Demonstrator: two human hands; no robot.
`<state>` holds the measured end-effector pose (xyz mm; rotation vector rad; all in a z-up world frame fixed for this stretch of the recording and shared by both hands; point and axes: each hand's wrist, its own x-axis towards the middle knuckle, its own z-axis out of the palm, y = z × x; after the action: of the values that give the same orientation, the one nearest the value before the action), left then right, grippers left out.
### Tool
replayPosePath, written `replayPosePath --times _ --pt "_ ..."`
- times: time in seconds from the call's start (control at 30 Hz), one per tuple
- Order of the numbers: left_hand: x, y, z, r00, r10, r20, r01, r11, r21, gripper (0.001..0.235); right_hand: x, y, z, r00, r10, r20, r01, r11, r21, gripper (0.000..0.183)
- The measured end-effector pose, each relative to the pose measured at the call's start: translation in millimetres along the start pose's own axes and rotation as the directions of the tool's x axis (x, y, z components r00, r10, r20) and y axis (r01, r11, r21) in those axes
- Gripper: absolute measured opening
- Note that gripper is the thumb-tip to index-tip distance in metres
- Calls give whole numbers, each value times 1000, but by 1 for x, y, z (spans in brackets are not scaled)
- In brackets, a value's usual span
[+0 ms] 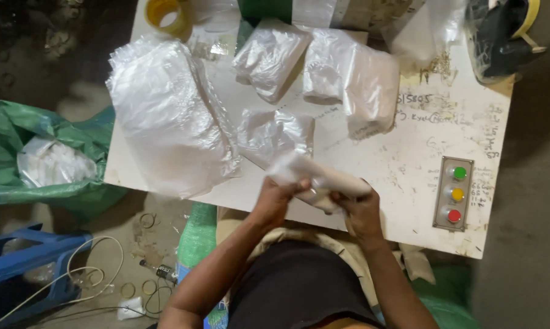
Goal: Manually folding and stacking plastic bags on a work table in a factory setting.
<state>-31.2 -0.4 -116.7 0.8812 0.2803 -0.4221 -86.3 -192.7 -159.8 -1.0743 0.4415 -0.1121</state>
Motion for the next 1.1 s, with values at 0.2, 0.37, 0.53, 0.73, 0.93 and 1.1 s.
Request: replayPosePath --times 0.2,0.37,0.53,0.73,0.93,1.1 --pt "25 86 2 445 858 256 -603 76 794 56 46 -23 110 1000 17 8 -17 999 -33 36" --pt "79 45 -21 739 527 421 -269 -342 900 57 39 -51 145 995 93 -22 -93 871 -483 41" --pt "85 32 -26 711 568 414 -254 -342 905 68 26 -53 133 983 -158 -93 78 821 -566 79" --pt "83 38 -42 584 716 382 -553 6 833 72 85 -42 136 974 224 40 -176 852 -493 77" --pt "94 32 -48 540 791 287 -607 131 784 71 71 -44 156 942 259 216 -130 870 -476 52" --pt "34 31 -10 553 831 -58 -453 359 816 87 80 -5 70 998 42 37 -19 883 -468 33"
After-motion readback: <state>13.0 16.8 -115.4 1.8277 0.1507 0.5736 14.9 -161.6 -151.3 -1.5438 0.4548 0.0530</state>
